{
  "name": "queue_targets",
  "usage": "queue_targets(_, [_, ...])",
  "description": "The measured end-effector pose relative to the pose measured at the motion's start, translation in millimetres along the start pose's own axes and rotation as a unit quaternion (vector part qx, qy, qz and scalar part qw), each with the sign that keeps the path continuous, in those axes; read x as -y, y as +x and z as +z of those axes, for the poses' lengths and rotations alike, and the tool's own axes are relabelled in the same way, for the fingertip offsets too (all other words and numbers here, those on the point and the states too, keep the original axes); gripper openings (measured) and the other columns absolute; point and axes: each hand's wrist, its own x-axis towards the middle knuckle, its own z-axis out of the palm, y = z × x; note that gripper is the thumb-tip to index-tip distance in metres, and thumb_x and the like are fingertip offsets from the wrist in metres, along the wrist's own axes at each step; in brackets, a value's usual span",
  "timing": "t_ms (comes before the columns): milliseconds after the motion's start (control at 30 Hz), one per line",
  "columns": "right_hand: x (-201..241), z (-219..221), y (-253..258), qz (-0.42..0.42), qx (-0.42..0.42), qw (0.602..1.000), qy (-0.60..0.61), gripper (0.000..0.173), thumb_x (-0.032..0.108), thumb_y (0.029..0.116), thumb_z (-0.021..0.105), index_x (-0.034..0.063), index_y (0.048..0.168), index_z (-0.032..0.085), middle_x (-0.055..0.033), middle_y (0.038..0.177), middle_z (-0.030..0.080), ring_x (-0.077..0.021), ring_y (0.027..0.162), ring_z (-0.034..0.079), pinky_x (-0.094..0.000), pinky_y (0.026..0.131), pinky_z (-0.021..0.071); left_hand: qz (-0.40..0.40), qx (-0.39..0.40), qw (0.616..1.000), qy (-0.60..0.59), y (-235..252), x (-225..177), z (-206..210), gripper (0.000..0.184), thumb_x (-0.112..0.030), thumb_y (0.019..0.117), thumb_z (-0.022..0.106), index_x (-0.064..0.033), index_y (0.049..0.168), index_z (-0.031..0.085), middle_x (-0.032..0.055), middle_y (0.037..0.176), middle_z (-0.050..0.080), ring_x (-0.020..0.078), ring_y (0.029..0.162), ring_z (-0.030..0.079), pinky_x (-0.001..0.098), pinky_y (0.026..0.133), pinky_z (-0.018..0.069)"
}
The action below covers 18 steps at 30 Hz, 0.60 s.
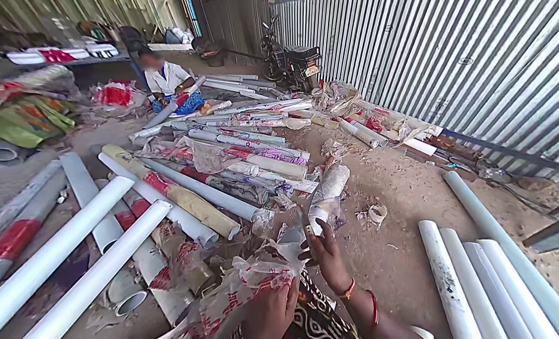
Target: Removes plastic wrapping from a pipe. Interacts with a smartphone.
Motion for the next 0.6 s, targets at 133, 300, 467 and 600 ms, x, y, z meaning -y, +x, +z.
queue_targets(133, [-10.6,-12.4,59.4,-0.193,-0.052,0.969,-0.146,0.056,0.011,0.1047,0.043,-0.012,0.153,0.026,-0.0157,0.095,0.068,-0.0164,0.078,0.07,-0.0351,0.077,0.059,-0.001,-0.044,0.998,-0.054,4.5,7.8,9.2,0.038,-0.012,0.0965,0.054,0.0115,0.069,0.066,0.0238,0.061,0.064,0.042,0.064,0.071,0.0539,0.059,0.055])
queue_targets(300, [-6.5,-13.1,114.2,-0.19,0.047,0.877,-0.439,0.059,0.02,0.1072,0.045,-0.0045,0.158,0.029,-0.0272,0.108,0.071,-0.0446,0.098,0.07,-0.0582,0.095,0.0502,-0.012,-0.086,0.99,-0.107,13.4,20.7,16.5,0.031,-0.009,0.0965,0.054,0.013,0.081,0.07,0.0266,0.074,0.069,0.0435,0.076,0.073,0.0562,0.07,0.0575])
queue_targets(467, [2.9,-4.0,109.1,-0.114,0.073,0.84,-0.525,0.061,0.025,0.1086,0.04,0.0031,0.162,0.02,-0.0247,0.11,0.072,-0.0432,0.104,0.069,-0.0569,0.096,0.0491,-0.008,-0.152,0.982,-0.108,26.3,35.9,17.5,0.028,-0.009,0.0937,0.054,0.0128,0.086,0.071,0.0258,0.076,0.069,0.0415,0.075,0.073,0.0536,0.07,0.0582])
queue_targets(600, [2.7,-0.1,102.0,-0.114,0.064,0.837,-0.531,0.061,0.027,0.1087,0.039,0.0042,0.163,0.021,-0.0237,0.102,0.073,-0.0438,0.097,0.07,-0.0578,0.09,0.0509,-0.02,-0.177,0.978,-0.105,42.7,48.2,0.0,0.031,-0.011,0.0934,0.054,0.0118,0.076,0.066,0.0211,0.064,0.063,0.0352,0.062,0.067,0.0487,0.06,0.0539])
